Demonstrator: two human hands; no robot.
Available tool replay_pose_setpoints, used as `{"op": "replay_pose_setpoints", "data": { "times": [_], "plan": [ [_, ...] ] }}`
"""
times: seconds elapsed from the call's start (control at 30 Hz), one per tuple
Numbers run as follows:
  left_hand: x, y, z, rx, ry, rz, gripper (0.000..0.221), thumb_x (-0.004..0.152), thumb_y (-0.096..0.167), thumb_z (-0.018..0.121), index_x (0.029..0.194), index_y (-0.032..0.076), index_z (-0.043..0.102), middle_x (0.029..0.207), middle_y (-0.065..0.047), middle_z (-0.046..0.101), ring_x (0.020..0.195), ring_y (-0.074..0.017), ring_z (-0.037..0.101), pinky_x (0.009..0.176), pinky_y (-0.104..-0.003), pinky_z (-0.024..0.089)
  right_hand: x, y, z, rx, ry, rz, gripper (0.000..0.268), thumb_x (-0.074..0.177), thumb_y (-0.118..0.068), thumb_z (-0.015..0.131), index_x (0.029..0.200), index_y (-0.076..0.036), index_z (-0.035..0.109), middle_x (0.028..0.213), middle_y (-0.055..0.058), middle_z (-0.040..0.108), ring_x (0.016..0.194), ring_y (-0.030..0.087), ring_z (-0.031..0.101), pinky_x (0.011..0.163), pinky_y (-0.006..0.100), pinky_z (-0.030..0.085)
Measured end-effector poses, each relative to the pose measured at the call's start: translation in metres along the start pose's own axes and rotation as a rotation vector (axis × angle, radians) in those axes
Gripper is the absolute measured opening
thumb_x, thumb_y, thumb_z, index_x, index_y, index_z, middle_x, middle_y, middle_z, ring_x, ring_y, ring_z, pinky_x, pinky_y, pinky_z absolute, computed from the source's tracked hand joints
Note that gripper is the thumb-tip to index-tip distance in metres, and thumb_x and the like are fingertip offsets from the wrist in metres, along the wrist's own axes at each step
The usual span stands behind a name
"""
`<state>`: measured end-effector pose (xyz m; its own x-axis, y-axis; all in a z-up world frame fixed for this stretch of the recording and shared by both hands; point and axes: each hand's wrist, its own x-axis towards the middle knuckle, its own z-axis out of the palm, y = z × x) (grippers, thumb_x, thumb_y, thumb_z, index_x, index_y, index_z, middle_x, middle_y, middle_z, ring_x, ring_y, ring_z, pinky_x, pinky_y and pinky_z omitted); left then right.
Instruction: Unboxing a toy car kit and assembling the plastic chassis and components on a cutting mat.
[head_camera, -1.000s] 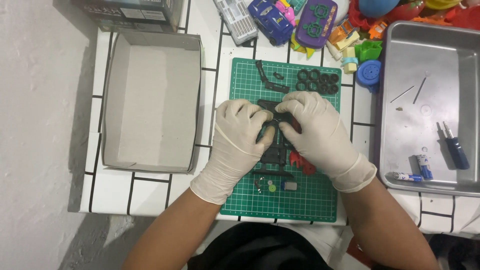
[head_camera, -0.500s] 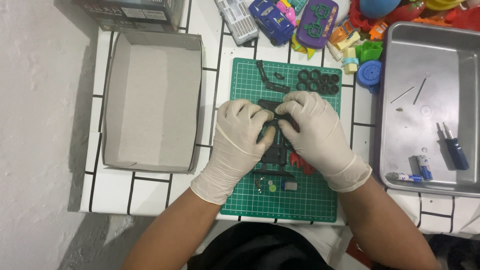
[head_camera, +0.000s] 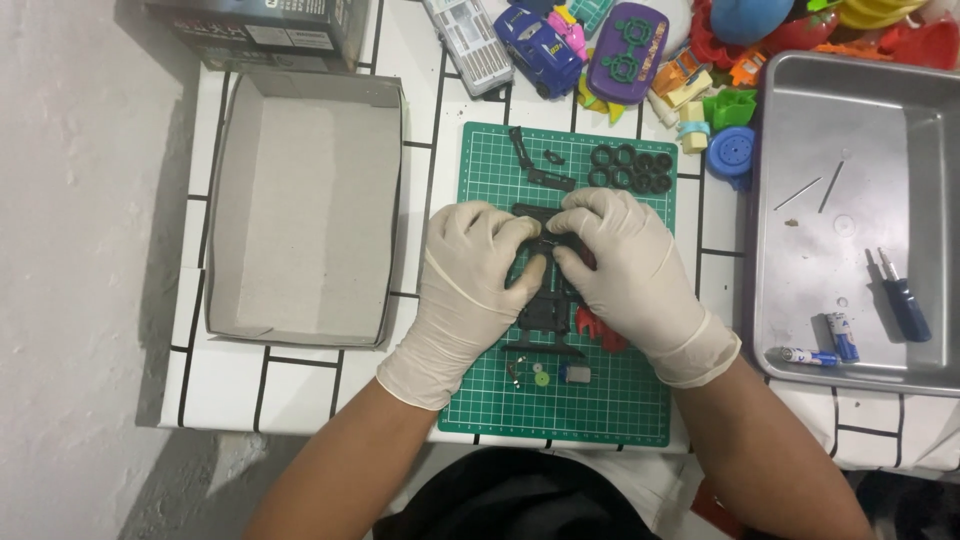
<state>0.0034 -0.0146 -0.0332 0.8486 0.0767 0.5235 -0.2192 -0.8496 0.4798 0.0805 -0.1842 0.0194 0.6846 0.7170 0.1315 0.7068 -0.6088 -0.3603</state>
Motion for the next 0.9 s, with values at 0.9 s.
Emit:
{"op": "replay_pose_setpoints", "data": {
  "times": [0.9],
  "plan": [
    [0.064,-0.009,0.03,0.389,0.011,0.082,0.01,0.085,0.024,0.08,0.087,0.017,0.073,0.079,0.002,0.058,0.099,-0.0199,0.055,0.098,-0.047,0.037,0.0,0.038,0.001,0.056,0.484,-0.027,0.028,0.088,0.005,0.071,0.113,-0.008,0.074,0.108,0.007,0.065,0.109,0.026,0.06,0.094,0.039,0.045]
  ]
}}
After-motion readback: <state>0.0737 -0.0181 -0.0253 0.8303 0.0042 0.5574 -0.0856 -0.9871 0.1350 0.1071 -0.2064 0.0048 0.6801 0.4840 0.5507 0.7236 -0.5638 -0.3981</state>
